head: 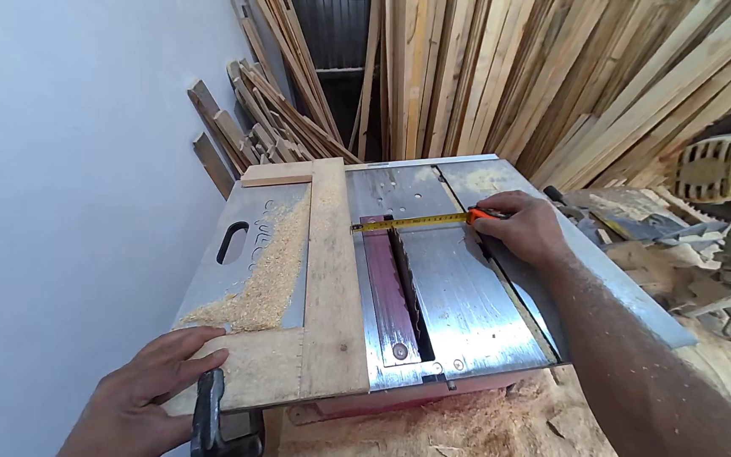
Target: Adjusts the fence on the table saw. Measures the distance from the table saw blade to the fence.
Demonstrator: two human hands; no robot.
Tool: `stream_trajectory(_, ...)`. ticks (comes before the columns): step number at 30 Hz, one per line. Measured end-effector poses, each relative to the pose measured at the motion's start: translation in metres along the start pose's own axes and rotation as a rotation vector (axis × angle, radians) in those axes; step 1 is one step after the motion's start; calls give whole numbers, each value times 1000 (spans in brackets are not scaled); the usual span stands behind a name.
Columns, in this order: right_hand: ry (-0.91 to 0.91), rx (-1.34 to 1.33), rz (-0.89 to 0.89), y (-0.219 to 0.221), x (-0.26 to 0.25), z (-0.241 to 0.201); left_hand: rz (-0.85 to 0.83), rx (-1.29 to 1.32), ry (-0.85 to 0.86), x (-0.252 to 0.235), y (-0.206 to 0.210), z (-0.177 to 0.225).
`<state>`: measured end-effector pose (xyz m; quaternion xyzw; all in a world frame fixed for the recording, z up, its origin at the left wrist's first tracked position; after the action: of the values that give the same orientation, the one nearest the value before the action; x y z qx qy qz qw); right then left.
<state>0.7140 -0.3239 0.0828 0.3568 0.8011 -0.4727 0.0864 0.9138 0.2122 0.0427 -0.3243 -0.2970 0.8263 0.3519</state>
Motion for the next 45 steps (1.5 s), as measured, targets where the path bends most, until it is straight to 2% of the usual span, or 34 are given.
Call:
stream_trajectory(37,20,-3,-6,1,1,1,34,13,-24,2,1,-1)
stream_trajectory(42,72,-24,157,-23,18,-8,61,5,-57,7,2,1)
stream_trajectory(45,-17,-78,217,-48,60,-36,52,6,-70,6,2,2)
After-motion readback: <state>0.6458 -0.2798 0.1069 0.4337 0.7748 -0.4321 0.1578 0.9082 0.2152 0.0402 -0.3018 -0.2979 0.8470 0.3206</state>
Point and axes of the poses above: each hand's wrist, its own x-axis away from the middle knuckle, its own y-axis out of the palm, z = x × y, the point moved 7 cm from there along -x, towards the middle knuckle, and after that the axes turned 12 degrees about -y, right-handed, at the moved point
